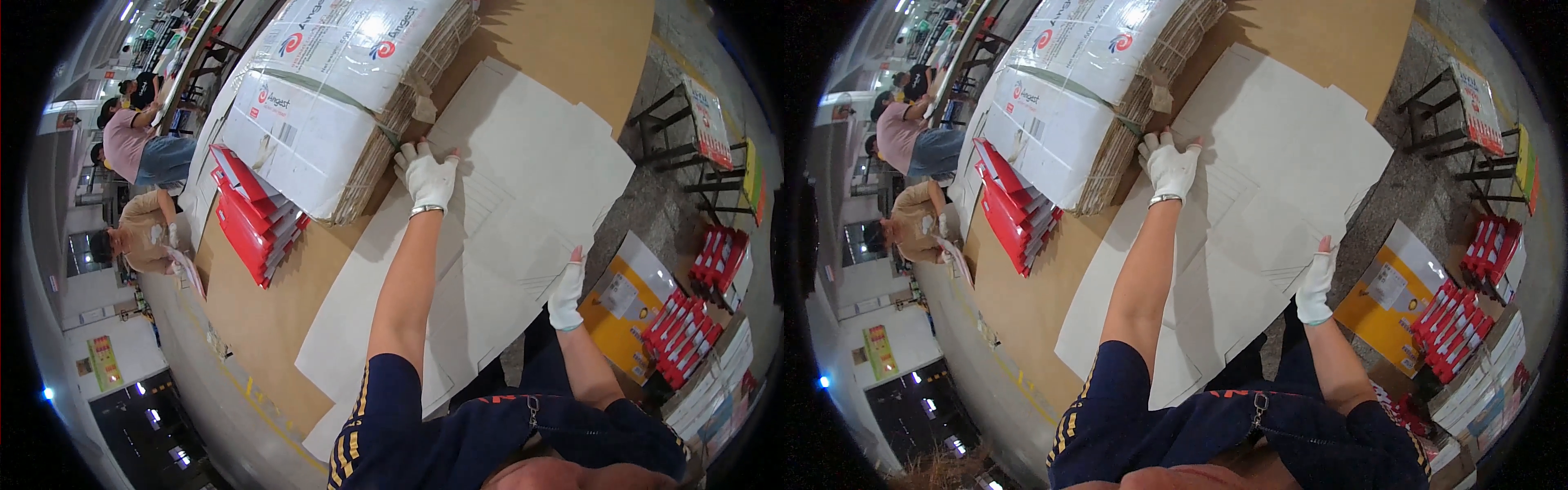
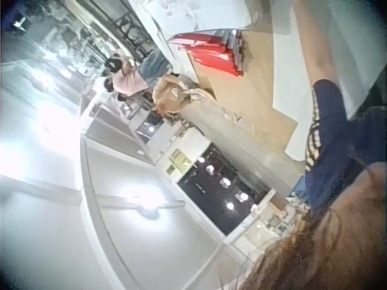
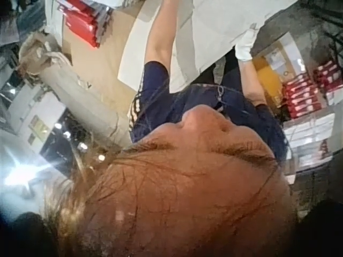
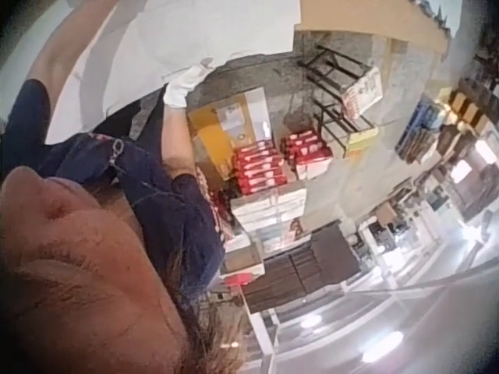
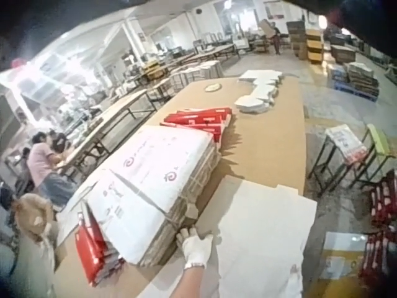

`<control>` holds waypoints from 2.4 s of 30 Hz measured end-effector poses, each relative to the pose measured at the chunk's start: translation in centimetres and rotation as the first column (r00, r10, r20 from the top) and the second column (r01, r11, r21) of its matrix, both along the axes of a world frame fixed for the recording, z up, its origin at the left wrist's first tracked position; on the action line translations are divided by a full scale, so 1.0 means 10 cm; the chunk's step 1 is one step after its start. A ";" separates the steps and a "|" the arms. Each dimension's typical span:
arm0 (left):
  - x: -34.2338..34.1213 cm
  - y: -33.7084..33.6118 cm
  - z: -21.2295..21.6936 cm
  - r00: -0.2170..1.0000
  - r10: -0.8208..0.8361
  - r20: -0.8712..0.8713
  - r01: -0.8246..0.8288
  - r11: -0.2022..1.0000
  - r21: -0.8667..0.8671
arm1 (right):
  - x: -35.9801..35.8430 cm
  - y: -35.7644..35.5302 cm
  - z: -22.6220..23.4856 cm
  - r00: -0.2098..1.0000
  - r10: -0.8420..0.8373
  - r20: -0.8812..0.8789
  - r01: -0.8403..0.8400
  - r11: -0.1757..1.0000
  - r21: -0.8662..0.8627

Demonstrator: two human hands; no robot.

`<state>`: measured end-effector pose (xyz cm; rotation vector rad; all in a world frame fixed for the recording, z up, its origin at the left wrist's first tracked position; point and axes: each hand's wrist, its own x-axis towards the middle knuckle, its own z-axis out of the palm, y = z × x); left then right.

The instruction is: Folding and stacking large white cardboard packaging sheets on a industrial work table.

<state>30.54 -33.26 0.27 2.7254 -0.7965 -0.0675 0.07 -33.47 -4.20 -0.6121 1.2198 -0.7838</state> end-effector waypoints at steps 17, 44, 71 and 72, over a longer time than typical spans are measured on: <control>-0.11 1.85 0.07 0.999 -0.007 0.053 0.010 0.999 -0.043 | -0.07 1.12 0.04 0.992 -0.013 0.129 0.020 0.999 -0.051; -0.62 3.61 0.35 0.995 0.049 0.085 -0.032 0.980 -0.194 | -0.24 2.01 0.22 0.949 0.116 0.293 -0.125 0.992 0.013; -1.54 5.52 0.38 0.973 0.229 0.028 -0.224 0.966 -0.128 | -0.12 3.17 0.34 0.956 0.132 0.260 -0.148 0.988 0.042; -1.54 5.66 0.31 0.974 0.225 0.032 -0.219 0.967 -0.133 | -0.08 3.32 0.28 0.984 0.106 0.144 -0.116 0.991 0.062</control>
